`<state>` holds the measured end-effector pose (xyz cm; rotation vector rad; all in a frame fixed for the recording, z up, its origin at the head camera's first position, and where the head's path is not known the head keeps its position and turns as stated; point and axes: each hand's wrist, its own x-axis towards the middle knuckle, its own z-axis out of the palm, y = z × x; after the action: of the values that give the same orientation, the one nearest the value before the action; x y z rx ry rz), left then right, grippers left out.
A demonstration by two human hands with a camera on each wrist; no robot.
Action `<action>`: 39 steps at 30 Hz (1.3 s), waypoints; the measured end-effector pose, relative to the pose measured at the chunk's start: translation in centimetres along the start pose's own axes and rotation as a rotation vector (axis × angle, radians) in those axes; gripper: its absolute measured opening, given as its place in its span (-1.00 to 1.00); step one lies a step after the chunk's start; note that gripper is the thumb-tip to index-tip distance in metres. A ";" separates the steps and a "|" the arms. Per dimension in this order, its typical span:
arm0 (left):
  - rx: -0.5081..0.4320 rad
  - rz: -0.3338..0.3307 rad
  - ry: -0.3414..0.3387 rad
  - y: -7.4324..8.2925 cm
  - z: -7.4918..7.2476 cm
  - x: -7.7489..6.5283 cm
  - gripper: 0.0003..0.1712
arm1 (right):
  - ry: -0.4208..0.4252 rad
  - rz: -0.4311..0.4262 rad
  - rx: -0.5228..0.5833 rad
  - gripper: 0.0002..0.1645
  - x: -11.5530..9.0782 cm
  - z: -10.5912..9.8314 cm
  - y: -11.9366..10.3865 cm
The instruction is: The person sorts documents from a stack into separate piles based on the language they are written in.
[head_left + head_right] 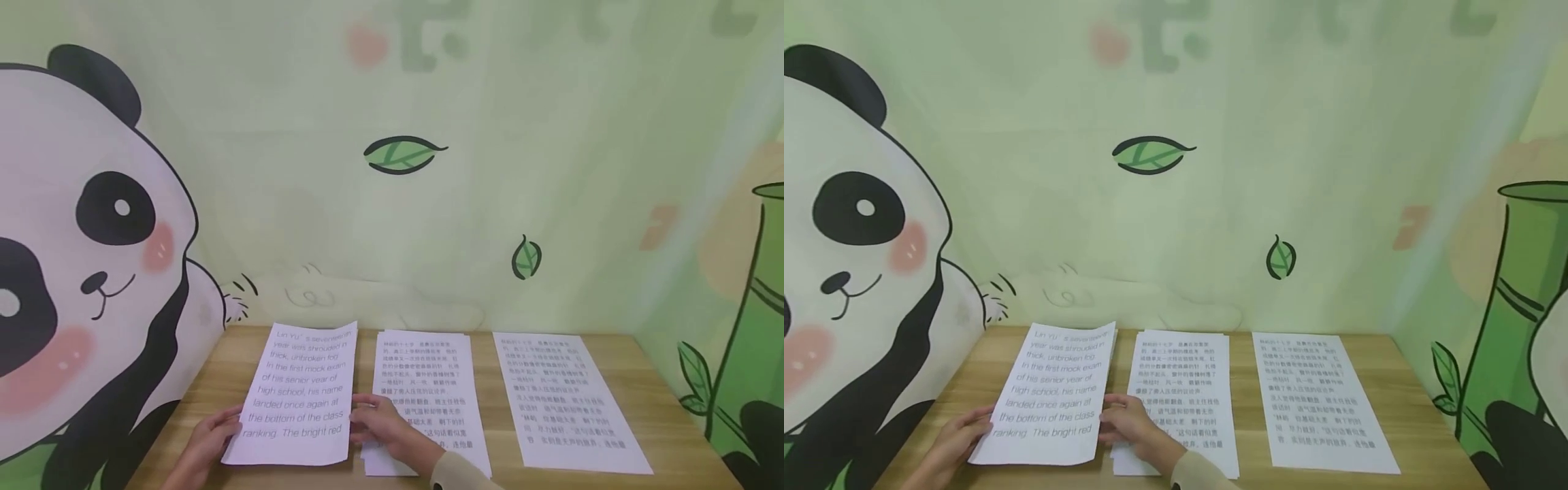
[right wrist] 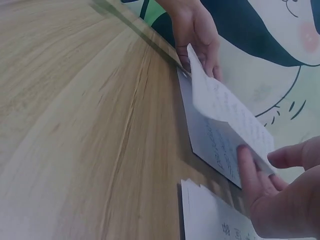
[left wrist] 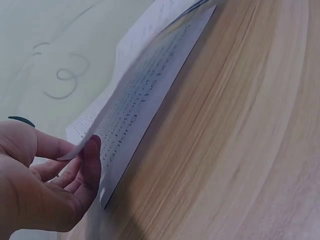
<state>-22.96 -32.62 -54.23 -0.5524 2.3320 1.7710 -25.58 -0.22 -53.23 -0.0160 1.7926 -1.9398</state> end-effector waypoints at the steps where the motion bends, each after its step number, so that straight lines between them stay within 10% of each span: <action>1: 0.006 0.003 0.000 -0.2 0.0 0.0 -0.39 | -0.010 0.001 -0.004 -0.34 0.0 0.1 0.1; 21: 0.069 -0.015 0.116 -0.1 -0.7 1.6 -0.42 | -0.107 -0.011 -0.045 -0.31 -0.2 0.4 0.2; 25: 0.062 0.064 0.145 0.7 -1.2 0.9 -0.44 | -0.115 -0.025 -0.056 -0.29 -0.4 -0.1 0.0; 32: 0.108 0.165 0.089 2.7 -0.1 -0.2 -0.47 | -0.089 -0.061 -0.031 -0.34 -1.4 -2.9 -0.1; 39: 0.079 0.125 -0.008 3.5 2.7 -1.3 -0.52 | -0.026 -0.023 -0.038 -0.41 -2.4 -6.5 -0.1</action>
<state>-23.33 -28.96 -51.42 -0.3947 2.4688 1.7189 -25.65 6.73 -53.25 -0.0747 1.8197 -1.9133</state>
